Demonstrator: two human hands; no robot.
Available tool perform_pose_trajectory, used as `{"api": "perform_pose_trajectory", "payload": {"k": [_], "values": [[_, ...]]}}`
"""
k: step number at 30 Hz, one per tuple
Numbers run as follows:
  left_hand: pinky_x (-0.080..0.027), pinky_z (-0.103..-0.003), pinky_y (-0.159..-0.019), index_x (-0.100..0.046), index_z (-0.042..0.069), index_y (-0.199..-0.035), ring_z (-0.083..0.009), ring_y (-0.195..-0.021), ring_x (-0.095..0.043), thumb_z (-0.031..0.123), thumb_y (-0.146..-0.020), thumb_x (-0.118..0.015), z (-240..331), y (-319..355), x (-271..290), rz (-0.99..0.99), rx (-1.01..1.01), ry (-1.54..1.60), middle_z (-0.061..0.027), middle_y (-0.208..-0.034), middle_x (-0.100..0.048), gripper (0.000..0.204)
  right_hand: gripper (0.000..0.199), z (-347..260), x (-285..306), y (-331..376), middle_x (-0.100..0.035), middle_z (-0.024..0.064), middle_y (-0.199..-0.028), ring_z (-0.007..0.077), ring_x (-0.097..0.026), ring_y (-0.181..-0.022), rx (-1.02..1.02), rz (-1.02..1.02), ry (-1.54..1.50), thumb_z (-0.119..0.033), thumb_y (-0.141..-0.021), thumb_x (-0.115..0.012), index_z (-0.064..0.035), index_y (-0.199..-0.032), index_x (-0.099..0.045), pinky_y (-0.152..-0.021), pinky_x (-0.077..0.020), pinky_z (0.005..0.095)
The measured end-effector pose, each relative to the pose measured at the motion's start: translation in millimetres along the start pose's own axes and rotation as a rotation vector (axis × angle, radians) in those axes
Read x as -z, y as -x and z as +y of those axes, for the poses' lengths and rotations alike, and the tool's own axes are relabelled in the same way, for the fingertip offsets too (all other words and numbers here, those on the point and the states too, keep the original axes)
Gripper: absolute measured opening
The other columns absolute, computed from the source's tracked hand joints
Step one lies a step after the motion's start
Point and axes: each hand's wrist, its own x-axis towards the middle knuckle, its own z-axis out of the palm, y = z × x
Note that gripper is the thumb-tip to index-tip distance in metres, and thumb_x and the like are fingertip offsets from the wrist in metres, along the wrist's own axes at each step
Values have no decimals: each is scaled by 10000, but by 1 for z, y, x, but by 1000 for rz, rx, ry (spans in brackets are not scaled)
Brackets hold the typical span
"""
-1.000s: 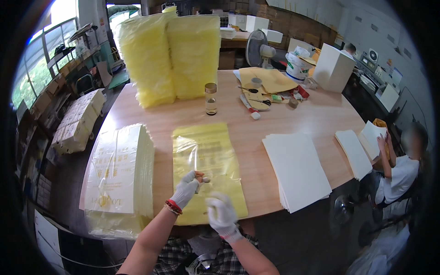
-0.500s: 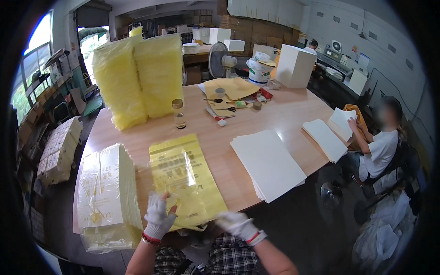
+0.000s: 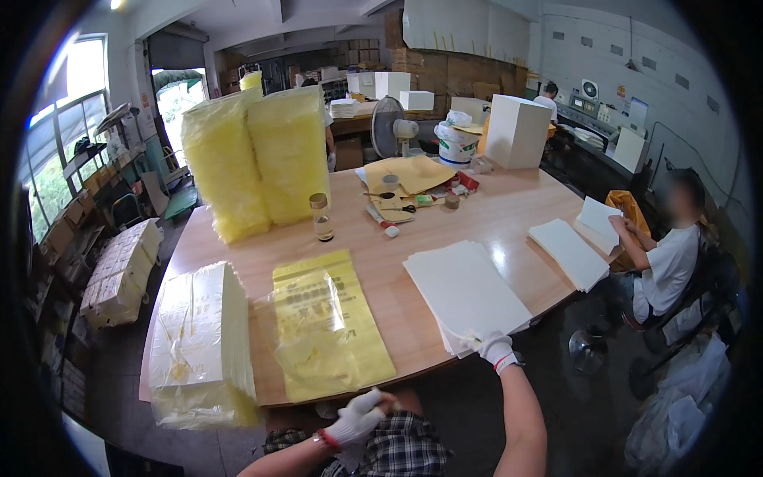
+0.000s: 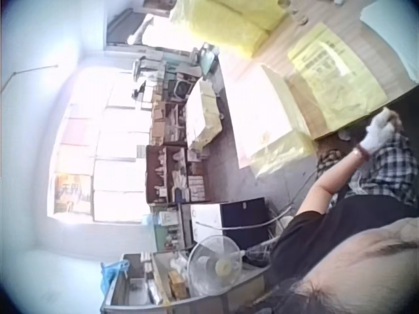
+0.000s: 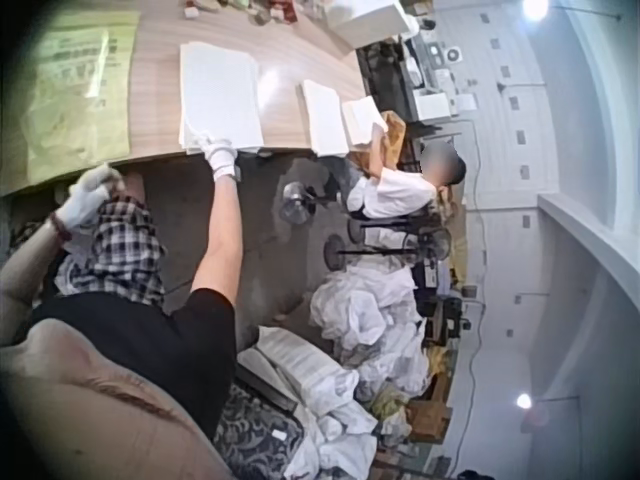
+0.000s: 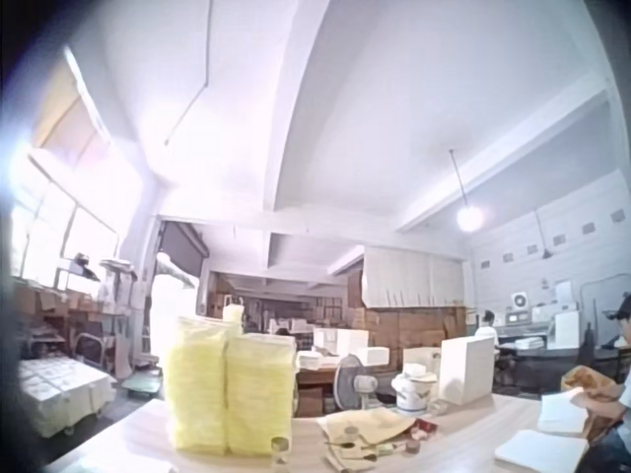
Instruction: The person repeatedly picks up white books from a stack, places them into yellow plastic bags, and sets the filled bags on the table. The process is continuous and repetitive throughout the clip.
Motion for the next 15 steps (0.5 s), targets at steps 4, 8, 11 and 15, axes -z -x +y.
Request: {"api": "perform_pose_trajectory", "payload": {"k": [4,8,11,15], "values": [[-416,-398,-937,-384,51,-1235,-222,-1109,-486,307,-920,-467,-44,-37,-49,-104,631,1253,-127,-1249,-454,413,234,-72,10,31,-643,90,-809,311,-606,-723,351,282,99,-335,-828,-504,-165,-866,-660,-587,-474,426],[-394,-391,-961,-379,41,-1272,-229,-1150,-463,337,-919,-455,-58,-49,-46,-143,634,1399,-127,-1189,-501,467,226,-138,2,114,-610,133,-928,311,-579,-869,653,-227,-126,-268,-876,-508,-102,-988,-612,-782,-460,390],[-387,-351,-934,-388,4,-1282,-185,-1101,-474,283,-840,-486,-51,-12,-13,-134,412,521,-95,-1150,-531,532,259,-65,-7,129,-617,148,-979,241,-613,-825,50,-337,-1136,-213,-906,-473,-20,-1044,-577,-727,-506,341],[-371,-376,-922,-363,18,-1289,-272,-1025,-537,202,-753,-521,16,12,22,-214,465,-118,-149,-1194,-506,588,370,-33,-72,132,-580,139,-1044,218,-584,-855,-336,-80,-1534,-281,-918,-455,-9,-1167,-489,-749,-499,341]]}}
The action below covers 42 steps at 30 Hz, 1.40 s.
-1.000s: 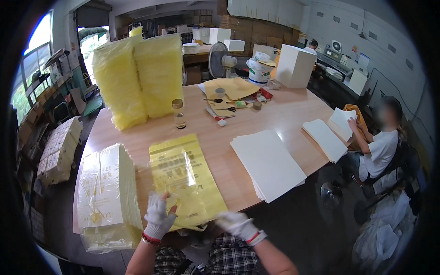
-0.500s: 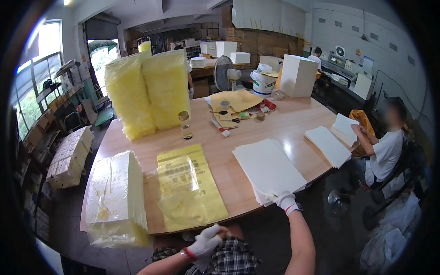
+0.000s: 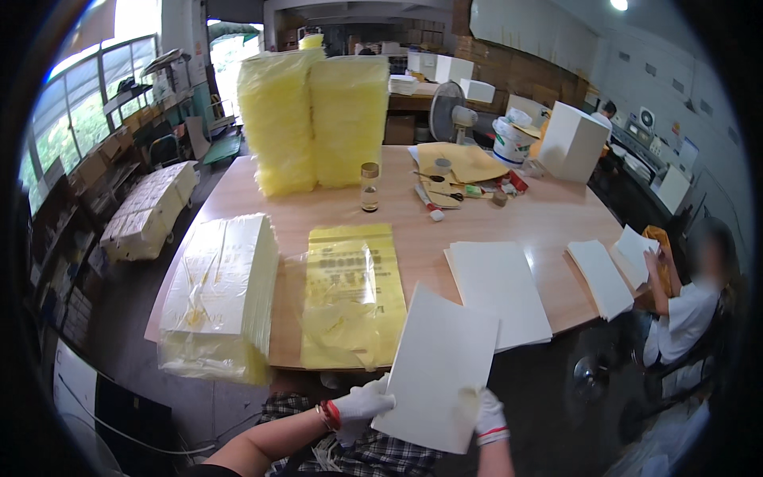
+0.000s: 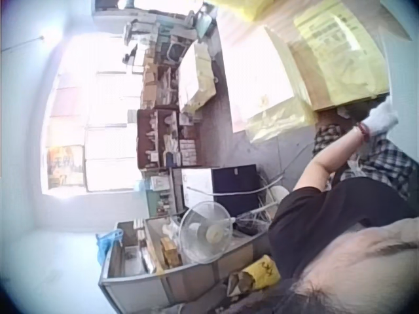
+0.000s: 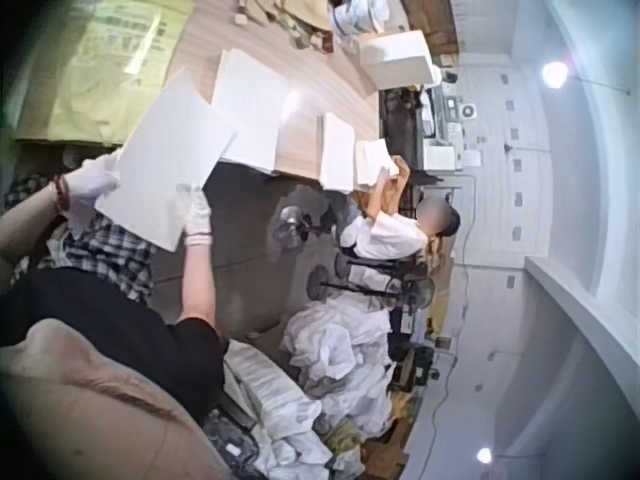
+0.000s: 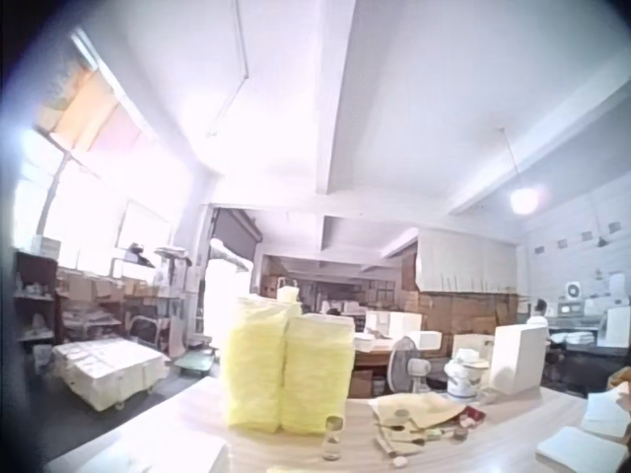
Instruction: The person repeatedly picks up white books from a stack, places them into yellow plastic bags, and sets the filled bags on the table. The process is continuous and repetitive throughout the clip.
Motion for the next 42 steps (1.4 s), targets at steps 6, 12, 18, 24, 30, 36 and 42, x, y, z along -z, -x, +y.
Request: {"api": "perform_pose_trajectory", "payload": {"k": [6,12,18,24,30,36,42], "values": [[-335,-483,-953,-334,-62,-1256,-467,-1168,-315,262,-608,-669,-29,16,-67,579,-501,-781,-271,-1336,-252,798,492,33,-160,28,-556,109,-1084,170,-534,-963,221,121,78,-251,-833,-633,44,-1177,-443,-828,-448,317],[-341,-502,-958,-417,47,-1257,-460,-1166,-375,247,-612,-724,-14,26,72,1142,-564,-693,-259,-1326,-337,741,400,-43,-163,47,-607,104,-965,176,-598,-817,518,-17,660,-173,-787,-664,42,-1082,-502,-726,-487,292],[-411,-421,-885,-463,8,-1199,-358,-1035,-517,243,-752,-560,-12,-1,158,504,-113,88,-217,-1119,-532,513,288,-53,-160,40,-602,149,-1000,335,-614,-784,663,-306,1580,-208,-740,-589,-146,-1021,-568,-647,-510,383],[-458,-410,-781,-509,100,-1194,-326,-874,-569,212,-735,-587,-6,-8,-1,460,-862,-508,-139,-827,-601,479,385,45,-119,-30,-580,138,-1045,300,-577,-936,112,-564,898,-280,-871,-505,-56,-1182,-477,-826,-450,363],[-477,-418,-696,-517,89,-1143,-316,-803,-573,191,-771,-569,-91,-20,50,657,-512,-447,-135,-820,-589,389,671,48,-189,-40,-586,205,-1053,335,-573,-982,413,226,1280,-296,-712,-688,-54,-1257,-382,-812,-461,390],[-469,-347,-651,-507,36,-1103,-235,-665,-522,139,-794,-573,-185,-58,97,1314,-319,-1268,-62,-782,-547,332,718,64,-196,-113,-596,247,-913,407,-586,-810,212,-7,1658,-122,-771,-513,-90,-1391,-153,-694,-449,488],[-432,-310,-606,-509,-6,-914,-189,-621,-498,115,-849,-487,-176,-18,100,1031,-114,285,-87,-713,-528,139,847,10,-218,-72,-577,279,-984,416,-574,-869,-192,-201,1648,-79,-753,-484,-73,-1403,59,-749,-433,504]]}}
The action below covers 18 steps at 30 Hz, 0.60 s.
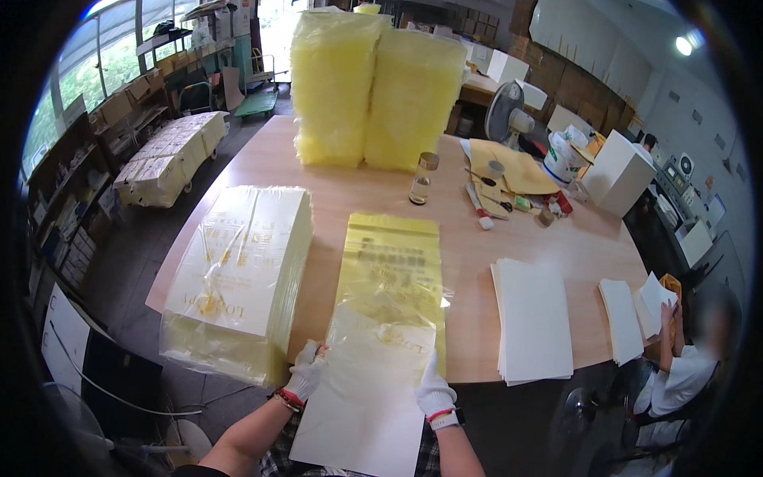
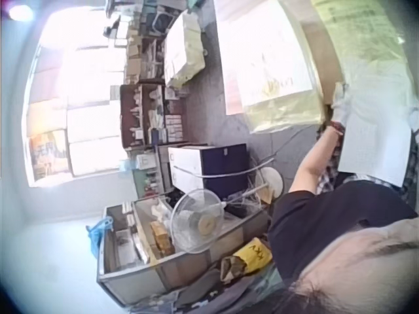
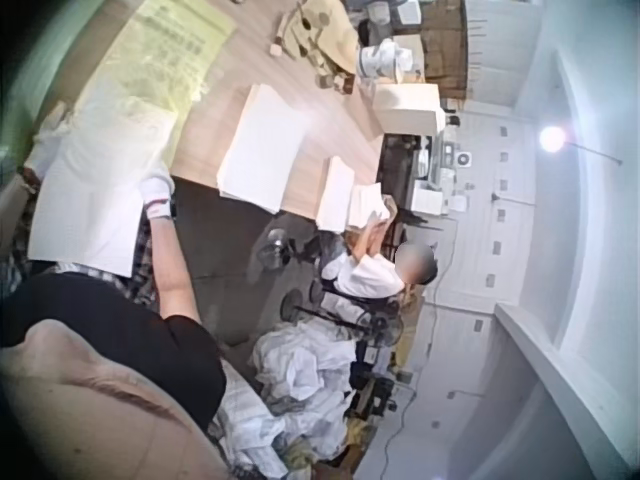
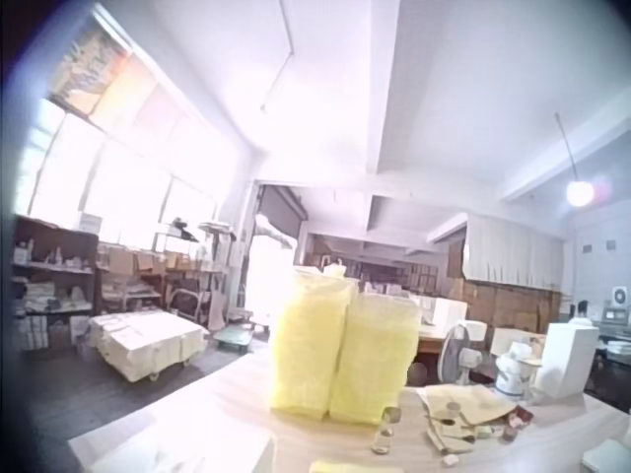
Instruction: The person repeatedly picks up white books from a stack, places them into yellow plastic bags, and sets the filled bags on the table. The process is continuous and repetitive throughout the clip.
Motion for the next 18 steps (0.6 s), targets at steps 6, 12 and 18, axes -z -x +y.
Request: {"api": "perform_pose_trajectory", "payload": {"k": [6,12,18], "values": [[-423,-347,-564,-432,1,-841,-203,-601,-505,97,-840,-492,1,54,18,-76,-43,-132,-116,-679,-508,113,846,41,-39,47,-551,287,-1043,417,-562,-898,241,28,-123,-150,-770,-492,-75,-1405,62,-769,-434,488],[-421,-373,-548,-420,15,-834,-288,-591,-514,85,-833,-526,-4,119,43,-87,-78,-275,-145,-673,-491,127,797,64,-67,96,-588,263,-972,409,-586,-765,352,-16,-156,-180,-793,-469,-72,-1408,27,-686,-451,494],[-461,-309,-792,-475,14,-1147,-285,-906,-576,43,-761,-560,27,201,110,-583,-397,-254,-162,-1018,-558,396,475,78,-83,208,-595,251,-808,305,-549,-491,566,30,-29,-191,-819,-501,-18,-1240,-362,-439,-446,418]]}}
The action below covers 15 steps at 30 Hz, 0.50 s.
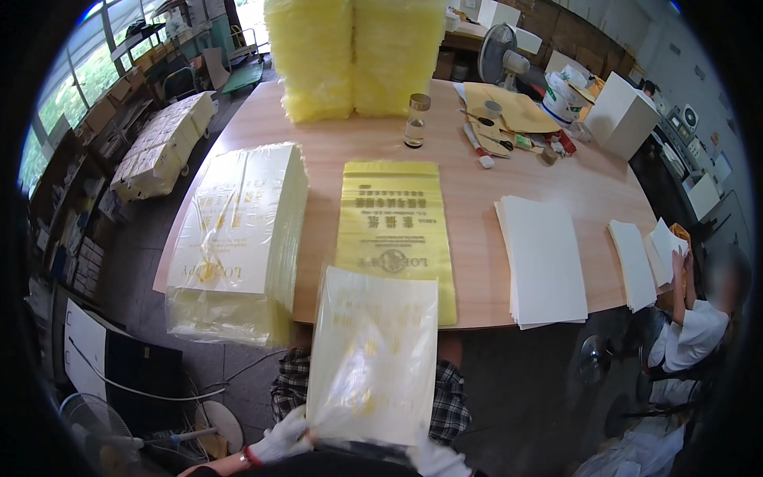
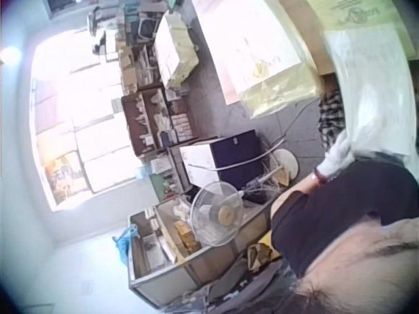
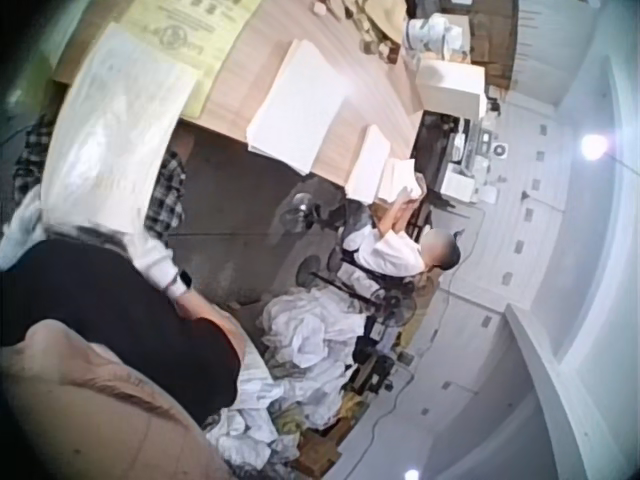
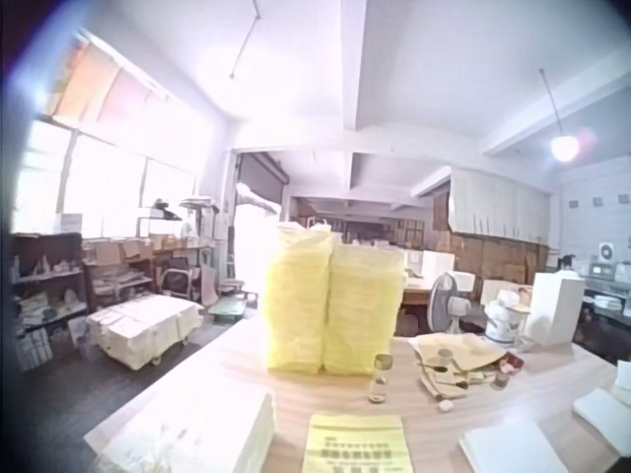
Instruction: The person repeatedly picks up white books from a stack, places them into yellow plastic bags, and sets the filled bags on the table. The process is continuous and repetitive throughout the clip.
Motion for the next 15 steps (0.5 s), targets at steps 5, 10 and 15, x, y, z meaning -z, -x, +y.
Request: {"api": "perform_pose_trajectory", "payload": {"k": [5,10,15], "values": [[-473,-280,-800,-517,20,-1118,-230,-951,-582,29,-768,-594,-21,-21,-25,123,330,654,-136,-1065,-571,358,317,-21,19,-12,-528,117,-561,245,-518,-453,292,168,205,-159,-754,-539,-20,-1035,-586,-394,-412,376],[-464,-283,-533,-423,28,-705,-171,-587,-539,-70,-734,-469,-28,-54,-25,453,433,600,-108,-705,-551,112,385,20,28,-51,-581,171,-613,355,-576,-549,-89,511,-34,-215,-798,-520,-101,-1165,-506,-510,-453,464],[-434,-307,-580,-499,21,-686,-242,-658,-530,-23,-667,-499,-31,-83,-24,473,-53,177,-112,-705,-498,48,426,89,1,-54,-615,96,-1025,186,-617,-846,-201,433,-888,-335,-843,-555,-94,-1192,-518,-756,-504,374]]}}
